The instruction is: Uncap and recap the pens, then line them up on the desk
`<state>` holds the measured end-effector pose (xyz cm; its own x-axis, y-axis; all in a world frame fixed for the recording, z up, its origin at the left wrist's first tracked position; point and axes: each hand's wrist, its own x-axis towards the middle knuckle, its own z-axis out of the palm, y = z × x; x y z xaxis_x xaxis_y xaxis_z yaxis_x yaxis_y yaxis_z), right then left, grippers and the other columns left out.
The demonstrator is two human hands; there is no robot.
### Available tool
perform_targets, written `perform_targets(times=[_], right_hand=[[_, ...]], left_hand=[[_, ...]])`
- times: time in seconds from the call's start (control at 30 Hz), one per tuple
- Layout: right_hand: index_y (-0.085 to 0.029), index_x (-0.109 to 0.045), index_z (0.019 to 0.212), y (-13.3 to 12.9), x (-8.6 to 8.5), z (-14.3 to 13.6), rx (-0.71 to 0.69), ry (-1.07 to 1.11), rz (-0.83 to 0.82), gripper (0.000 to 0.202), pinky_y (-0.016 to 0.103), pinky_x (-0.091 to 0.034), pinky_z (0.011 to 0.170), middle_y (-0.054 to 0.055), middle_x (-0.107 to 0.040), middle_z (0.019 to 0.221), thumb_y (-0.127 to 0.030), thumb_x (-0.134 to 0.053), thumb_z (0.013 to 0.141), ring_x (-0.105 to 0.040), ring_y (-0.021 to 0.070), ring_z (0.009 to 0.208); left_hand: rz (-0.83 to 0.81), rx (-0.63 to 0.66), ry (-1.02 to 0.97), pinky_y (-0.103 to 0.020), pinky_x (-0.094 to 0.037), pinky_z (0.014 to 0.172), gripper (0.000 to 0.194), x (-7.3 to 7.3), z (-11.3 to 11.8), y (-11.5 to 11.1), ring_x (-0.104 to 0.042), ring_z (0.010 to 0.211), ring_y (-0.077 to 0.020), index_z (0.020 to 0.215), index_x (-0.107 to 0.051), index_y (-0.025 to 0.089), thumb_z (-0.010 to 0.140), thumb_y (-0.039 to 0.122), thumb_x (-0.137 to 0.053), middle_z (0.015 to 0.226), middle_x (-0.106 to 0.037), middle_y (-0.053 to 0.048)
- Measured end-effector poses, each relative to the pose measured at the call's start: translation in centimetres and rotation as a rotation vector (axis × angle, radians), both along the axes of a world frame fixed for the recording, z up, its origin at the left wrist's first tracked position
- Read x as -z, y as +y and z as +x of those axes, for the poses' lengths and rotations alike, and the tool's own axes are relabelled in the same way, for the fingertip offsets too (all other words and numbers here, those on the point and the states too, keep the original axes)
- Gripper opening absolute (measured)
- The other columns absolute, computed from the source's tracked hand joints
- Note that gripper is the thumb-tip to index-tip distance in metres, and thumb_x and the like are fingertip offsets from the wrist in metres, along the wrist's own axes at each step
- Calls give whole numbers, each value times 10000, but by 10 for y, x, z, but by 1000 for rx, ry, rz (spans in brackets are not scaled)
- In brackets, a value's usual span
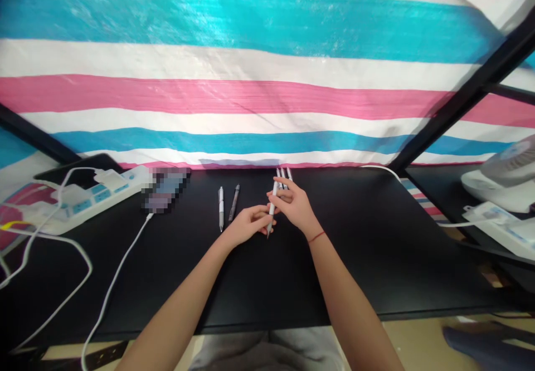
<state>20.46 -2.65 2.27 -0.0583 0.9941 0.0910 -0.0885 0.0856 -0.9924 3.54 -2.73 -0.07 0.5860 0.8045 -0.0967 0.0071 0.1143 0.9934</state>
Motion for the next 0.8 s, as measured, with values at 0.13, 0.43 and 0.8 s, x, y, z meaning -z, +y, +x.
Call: perform_targets(times=[0.13,0.43,0.8], right_hand=[[-209,-476,1274,0,0,-2,9,13,-14,657,360,-603,626,73,-706,963,-356,-736,688,-697,230,760],[-204,-509,1255,-2,-1,-3,21,-19,14,623,350,-603,600,49,-706,896,-362,-729,694,-693,219,718],[-237,-489,1265,-1,0,1,-3,-14,-27,660,346,-607,588,37,-700,903,-389,-739,674,-694,217,730]], left_hand=[[-37,19,-9,-273,-518,653,439,-2,-2,1,-641,709,-144,1118,-609,118,790,409,-638,889,-665,-103],[-42,24,10,-279,-529,667,452,-3,-2,0,-648,740,-157,1132,-600,116,789,408,-637,905,-664,-112],[-22,44,19,-295,-542,685,444,0,-2,1,-650,745,-156,1151,-592,126,805,403,-619,904,-669,-110]])
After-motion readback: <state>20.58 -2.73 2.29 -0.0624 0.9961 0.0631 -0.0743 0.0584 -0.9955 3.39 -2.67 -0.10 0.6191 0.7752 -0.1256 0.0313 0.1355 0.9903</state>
